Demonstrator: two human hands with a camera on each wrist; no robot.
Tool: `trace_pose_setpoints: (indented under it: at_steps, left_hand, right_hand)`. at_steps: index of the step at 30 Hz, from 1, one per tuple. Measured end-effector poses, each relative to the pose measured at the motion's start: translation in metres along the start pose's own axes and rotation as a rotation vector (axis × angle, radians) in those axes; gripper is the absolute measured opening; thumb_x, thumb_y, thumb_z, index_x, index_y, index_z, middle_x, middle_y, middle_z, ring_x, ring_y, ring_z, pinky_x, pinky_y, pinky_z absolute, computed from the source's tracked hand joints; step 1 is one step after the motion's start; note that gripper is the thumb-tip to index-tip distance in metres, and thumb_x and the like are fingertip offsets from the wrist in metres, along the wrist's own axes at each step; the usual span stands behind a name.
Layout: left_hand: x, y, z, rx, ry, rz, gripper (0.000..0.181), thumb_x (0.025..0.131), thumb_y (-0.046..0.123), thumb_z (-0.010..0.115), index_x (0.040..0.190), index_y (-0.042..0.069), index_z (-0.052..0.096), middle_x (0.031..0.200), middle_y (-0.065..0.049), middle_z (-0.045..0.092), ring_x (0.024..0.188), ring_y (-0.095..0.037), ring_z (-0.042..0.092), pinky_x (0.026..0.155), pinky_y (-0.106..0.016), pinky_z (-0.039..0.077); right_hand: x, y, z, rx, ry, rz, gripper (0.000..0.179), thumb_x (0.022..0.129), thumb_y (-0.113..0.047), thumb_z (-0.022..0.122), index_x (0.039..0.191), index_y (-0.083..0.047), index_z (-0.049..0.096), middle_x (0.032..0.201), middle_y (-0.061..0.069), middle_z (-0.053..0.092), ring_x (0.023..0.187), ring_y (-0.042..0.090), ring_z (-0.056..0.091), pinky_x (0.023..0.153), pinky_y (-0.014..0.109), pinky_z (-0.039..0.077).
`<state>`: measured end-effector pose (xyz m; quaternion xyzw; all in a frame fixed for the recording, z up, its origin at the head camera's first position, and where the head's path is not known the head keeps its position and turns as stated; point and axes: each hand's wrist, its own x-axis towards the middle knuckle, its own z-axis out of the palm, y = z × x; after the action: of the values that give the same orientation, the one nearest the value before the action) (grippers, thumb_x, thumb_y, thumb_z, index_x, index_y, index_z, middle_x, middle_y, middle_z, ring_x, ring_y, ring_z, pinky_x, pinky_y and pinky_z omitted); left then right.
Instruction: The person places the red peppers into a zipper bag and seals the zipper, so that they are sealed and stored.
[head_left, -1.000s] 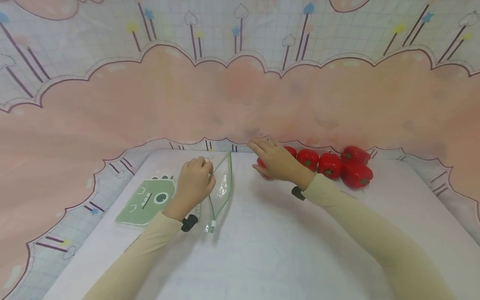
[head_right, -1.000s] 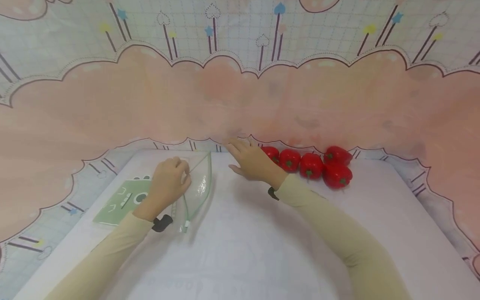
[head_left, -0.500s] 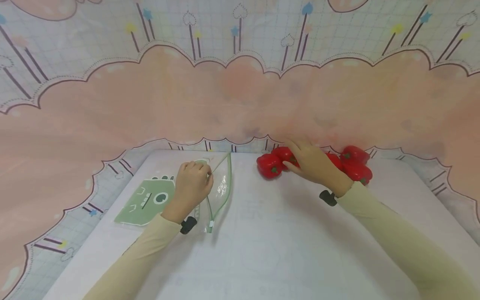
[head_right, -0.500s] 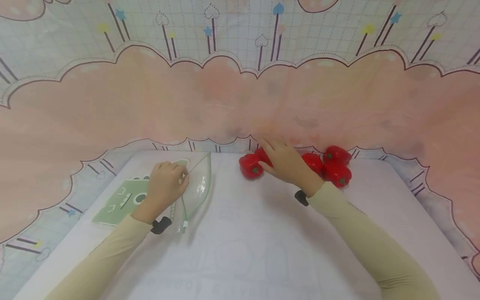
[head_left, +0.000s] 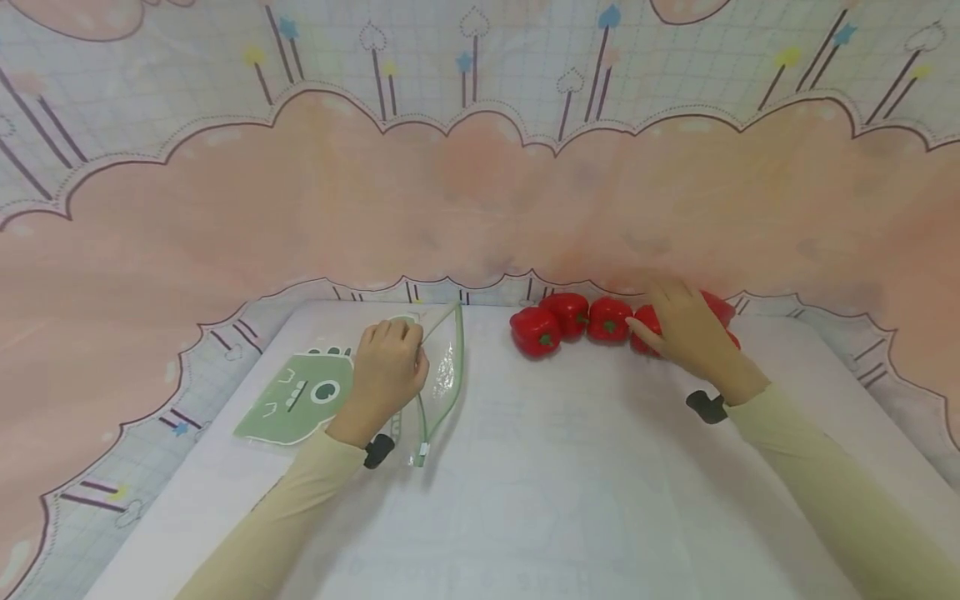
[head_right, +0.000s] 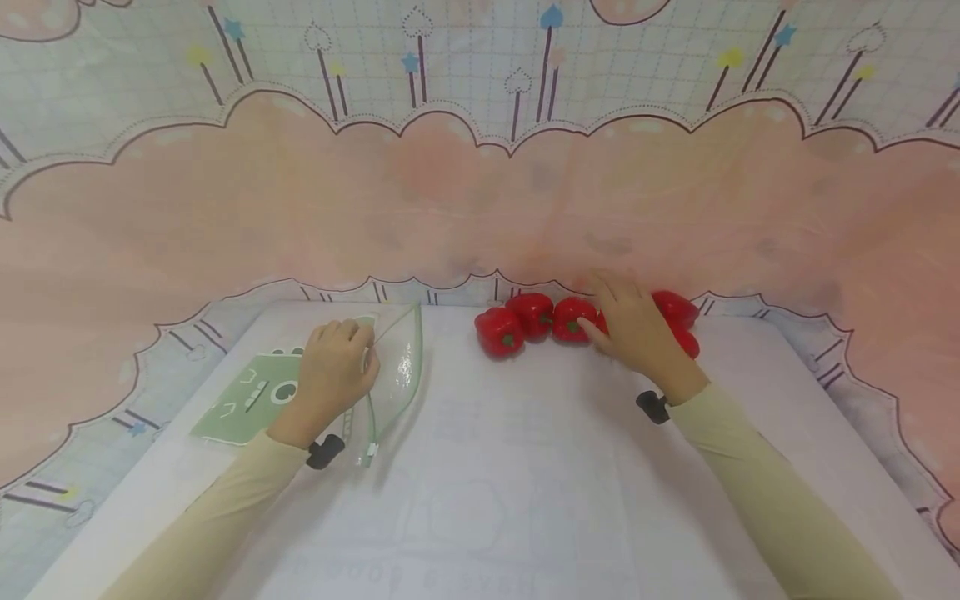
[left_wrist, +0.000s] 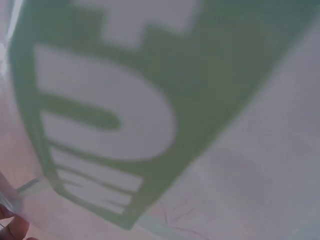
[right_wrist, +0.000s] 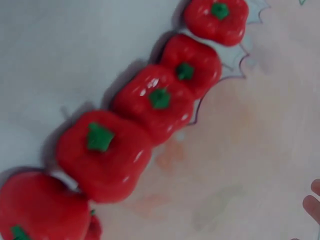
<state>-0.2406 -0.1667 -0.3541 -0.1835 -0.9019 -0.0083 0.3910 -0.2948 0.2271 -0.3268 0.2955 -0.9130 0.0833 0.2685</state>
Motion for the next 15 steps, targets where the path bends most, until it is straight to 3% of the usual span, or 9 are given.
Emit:
trace_pose_setpoints:
  at_steps: [4,9,15]
  left_hand:
    - [0.000,-0.001,0.001,0.006,0.004,0.016,0.013,0.074,0.008,0.063,0.084,0.001,0.060,0.081,-0.014,0.060,0.074,-0.030,0.056,0.074,-0.043,0.047]
    - [0.001,-0.003,0.004,-0.008,-0.009,0.023,0.011,0.074,0.009,0.063,0.081,0.002,0.059,0.081,-0.012,0.058,0.074,-0.029,0.055,0.073,-0.042,0.047]
    - [0.004,-0.005,0.005,-0.050,-0.040,0.005,0.009,0.075,0.008,0.065,0.079,0.003,0.059,0.082,-0.012,0.058,0.074,-0.028,0.055,0.072,-0.041,0.046]
  right_hand:
    - [-0.008,0.011,-0.005,0.028,-0.035,0.058,0.061,0.080,-0.018,0.069,0.132,0.000,0.043,0.128,0.022,0.049,0.120,0.040,0.042,0.102,0.059,0.033]
    - [-0.017,0.028,-0.006,0.073,-0.037,0.098,0.057,0.079,-0.015,0.069,0.128,0.003,0.045,0.117,0.022,0.053,0.110,0.039,0.045,0.097,0.057,0.038]
    - [-0.031,0.046,-0.007,0.106,-0.108,0.239,0.065,0.080,-0.016,0.069,0.133,0.005,0.038,0.122,0.027,0.048,0.114,0.043,0.041,0.098,0.062,0.035]
